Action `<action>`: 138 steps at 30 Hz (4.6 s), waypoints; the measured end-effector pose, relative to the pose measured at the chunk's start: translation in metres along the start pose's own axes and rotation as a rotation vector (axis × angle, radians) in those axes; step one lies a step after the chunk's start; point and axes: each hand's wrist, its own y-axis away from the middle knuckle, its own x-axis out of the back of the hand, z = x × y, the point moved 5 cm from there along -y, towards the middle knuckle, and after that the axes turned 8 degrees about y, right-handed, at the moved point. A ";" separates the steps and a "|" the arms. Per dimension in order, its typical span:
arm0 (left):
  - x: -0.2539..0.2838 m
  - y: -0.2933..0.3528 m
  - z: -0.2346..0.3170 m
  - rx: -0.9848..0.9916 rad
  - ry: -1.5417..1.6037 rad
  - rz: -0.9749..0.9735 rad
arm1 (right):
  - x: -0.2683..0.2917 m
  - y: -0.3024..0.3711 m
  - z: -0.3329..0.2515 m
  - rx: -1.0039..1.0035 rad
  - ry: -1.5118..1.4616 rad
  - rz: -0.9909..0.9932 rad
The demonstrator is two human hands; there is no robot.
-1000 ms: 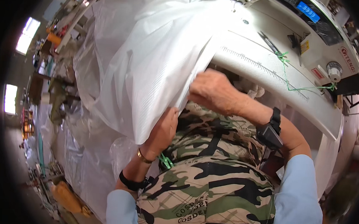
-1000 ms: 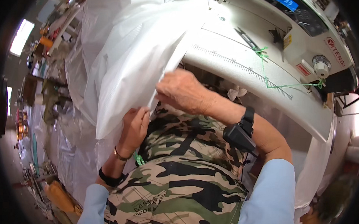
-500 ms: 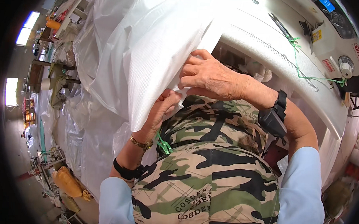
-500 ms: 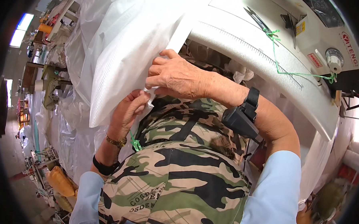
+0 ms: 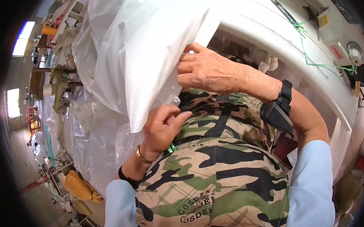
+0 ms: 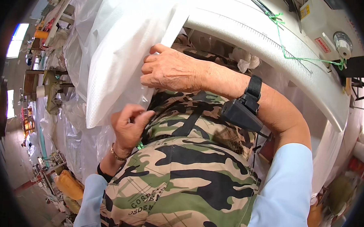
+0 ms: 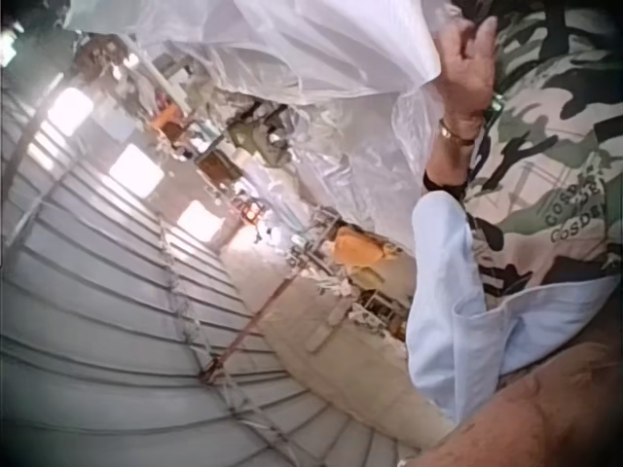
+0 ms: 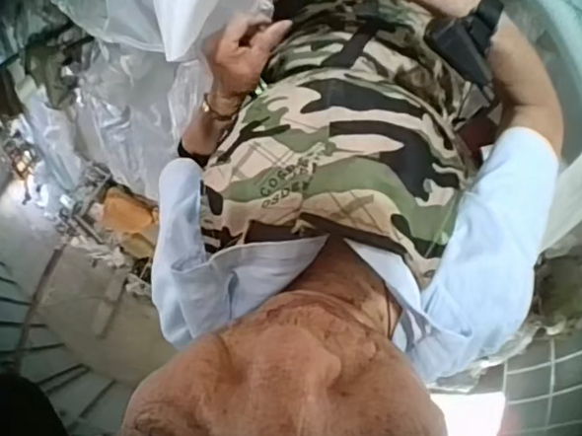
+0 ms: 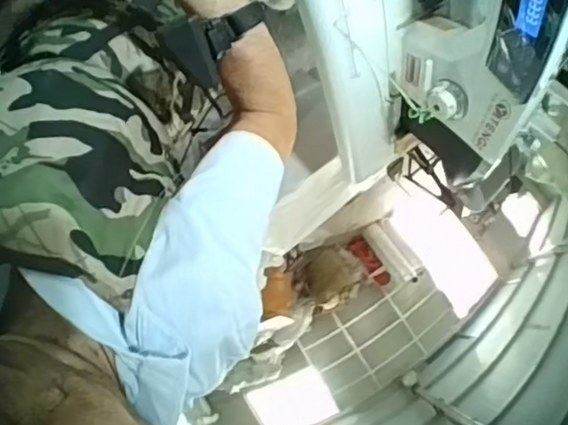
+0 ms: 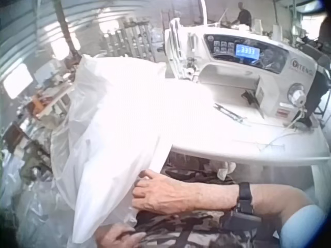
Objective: Sewing large white plastic sheets using an industrial sewing machine.
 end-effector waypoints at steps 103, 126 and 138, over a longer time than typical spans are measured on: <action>0.007 -0.050 -0.019 -0.349 -0.504 -0.207 | 0.075 0.034 0.164 -0.252 0.124 0.076; -0.041 -0.083 0.008 -0.302 -0.281 -0.567 | 0.067 0.050 0.167 -0.873 0.409 0.017; -0.039 -0.126 0.030 -0.612 -0.703 -0.367 | 0.060 0.048 0.174 -0.815 0.366 -0.006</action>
